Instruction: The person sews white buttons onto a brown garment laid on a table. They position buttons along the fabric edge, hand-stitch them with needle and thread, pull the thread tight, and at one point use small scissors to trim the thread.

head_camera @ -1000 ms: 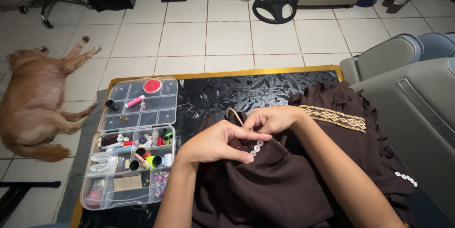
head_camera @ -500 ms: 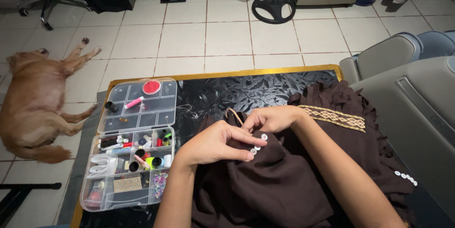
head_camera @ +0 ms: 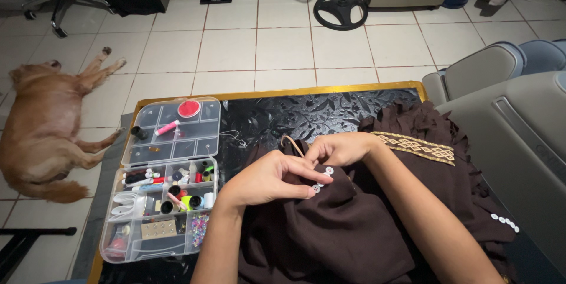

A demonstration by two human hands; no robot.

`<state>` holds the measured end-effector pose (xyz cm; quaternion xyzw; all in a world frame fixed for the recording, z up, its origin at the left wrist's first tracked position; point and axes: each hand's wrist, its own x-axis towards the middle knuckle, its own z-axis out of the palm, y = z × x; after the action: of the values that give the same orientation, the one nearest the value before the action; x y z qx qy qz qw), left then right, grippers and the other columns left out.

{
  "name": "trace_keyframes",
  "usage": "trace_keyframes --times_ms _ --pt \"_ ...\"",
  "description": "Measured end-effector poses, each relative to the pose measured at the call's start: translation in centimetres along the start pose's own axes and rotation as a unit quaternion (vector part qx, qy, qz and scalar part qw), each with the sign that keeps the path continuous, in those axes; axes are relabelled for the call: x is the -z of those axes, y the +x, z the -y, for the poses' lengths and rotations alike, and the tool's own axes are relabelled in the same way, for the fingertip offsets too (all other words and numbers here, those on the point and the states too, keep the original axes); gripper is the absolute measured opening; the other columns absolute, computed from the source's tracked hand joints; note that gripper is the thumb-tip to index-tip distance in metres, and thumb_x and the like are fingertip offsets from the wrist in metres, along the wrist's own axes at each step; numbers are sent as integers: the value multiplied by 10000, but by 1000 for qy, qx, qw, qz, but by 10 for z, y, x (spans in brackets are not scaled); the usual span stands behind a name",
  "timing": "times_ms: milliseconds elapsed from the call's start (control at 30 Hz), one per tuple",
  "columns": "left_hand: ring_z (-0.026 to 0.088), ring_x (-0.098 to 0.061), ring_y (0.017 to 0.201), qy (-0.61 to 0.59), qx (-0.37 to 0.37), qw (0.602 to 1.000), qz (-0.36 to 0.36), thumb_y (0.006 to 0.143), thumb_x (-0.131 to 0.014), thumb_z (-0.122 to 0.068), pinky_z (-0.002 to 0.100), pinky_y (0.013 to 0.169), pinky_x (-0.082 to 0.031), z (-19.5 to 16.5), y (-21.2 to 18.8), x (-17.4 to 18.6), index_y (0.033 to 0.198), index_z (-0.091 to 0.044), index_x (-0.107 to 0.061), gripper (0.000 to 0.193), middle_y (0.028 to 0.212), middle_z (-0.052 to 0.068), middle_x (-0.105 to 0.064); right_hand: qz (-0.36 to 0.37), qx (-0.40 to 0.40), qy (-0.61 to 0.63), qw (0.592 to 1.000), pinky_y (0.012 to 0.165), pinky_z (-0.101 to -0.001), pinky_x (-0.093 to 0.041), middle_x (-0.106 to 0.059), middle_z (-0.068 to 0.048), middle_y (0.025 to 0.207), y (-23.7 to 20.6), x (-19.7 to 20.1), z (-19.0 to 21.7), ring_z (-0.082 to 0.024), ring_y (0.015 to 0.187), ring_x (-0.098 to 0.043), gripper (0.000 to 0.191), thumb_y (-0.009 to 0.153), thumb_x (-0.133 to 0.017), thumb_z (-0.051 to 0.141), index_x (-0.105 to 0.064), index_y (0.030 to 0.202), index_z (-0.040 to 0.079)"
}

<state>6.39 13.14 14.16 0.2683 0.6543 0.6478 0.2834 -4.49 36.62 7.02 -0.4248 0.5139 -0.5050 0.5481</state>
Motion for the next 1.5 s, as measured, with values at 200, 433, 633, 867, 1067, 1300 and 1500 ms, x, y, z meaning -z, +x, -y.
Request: trace_keyframes --times_ms 200,433,633,867,1067,1300,1500 --pt "69 -669 935 11 19 1000 -8 822 -774 -40 254 898 -547 -2 0 -2 1183 -82 -785 364 1013 46 -797 1 -4 14 1000 841 -245 -543 -758 -51 1077 -2 1 -7 -67 944 -654 326 914 -764 110 -692 1171 -78" --pt "91 -669 935 25 30 999 -27 811 -783 -74 257 879 -542 -3 -1 -6 1172 -92 -793 362 1025 56 -761 -15 -11 14 1000 812 -239 -529 -736 -9 994 -3 1 -10 -51 890 -629 233 899 -747 47 -698 1100 -58" --pt "100 -673 950 30 23 999 -30 803 -778 -76 263 891 -540 -5 -1 -8 1166 -96 -791 364 1023 47 -749 -8 10 10 1000 732 -230 -469 -654 37 842 -3 -2 -7 -37 802 -560 81 889 -726 -24 -646 896 -18" --pt "102 -677 956 39 18 999 -25 801 -778 -81 264 898 -537 -6 0 -7 1169 -99 -790 369 1029 61 -755 -13 11 6 1000 739 -228 -487 -685 24 850 -2 -5 -5 -40 805 -586 74 876 -731 6 -675 917 -22" --pt "105 -678 947 42 19 998 -31 799 -775 -79 267 895 -540 -7 -2 -8 1164 -99 -794 366 1021 58 -754 -21 6 29 999 729 -228 -489 -690 20 864 -2 -5 -11 -45 808 -593 100 856 -727 -12 -679 943 -26" --pt "101 -662 950 36 11 999 -32 814 -775 -74 269 904 -532 -2 -1 -7 1170 -99 -792 358 1019 52 -745 -37 -6 42 998 696 -228 -488 -706 10 879 -1 -3 -29 -56 788 -594 177 790 -758 16 -698 951 -29" --pt "95 -672 930 37 11 998 -44 810 -777 -64 265 895 -535 4 0 -6 1161 -99 -792 353 990 43 -764 -63 38 45 996 702 -239 -473 -689 -16 870 0 -4 -43 -80 795 -580 182 782 -817 16 -698 907 -39"
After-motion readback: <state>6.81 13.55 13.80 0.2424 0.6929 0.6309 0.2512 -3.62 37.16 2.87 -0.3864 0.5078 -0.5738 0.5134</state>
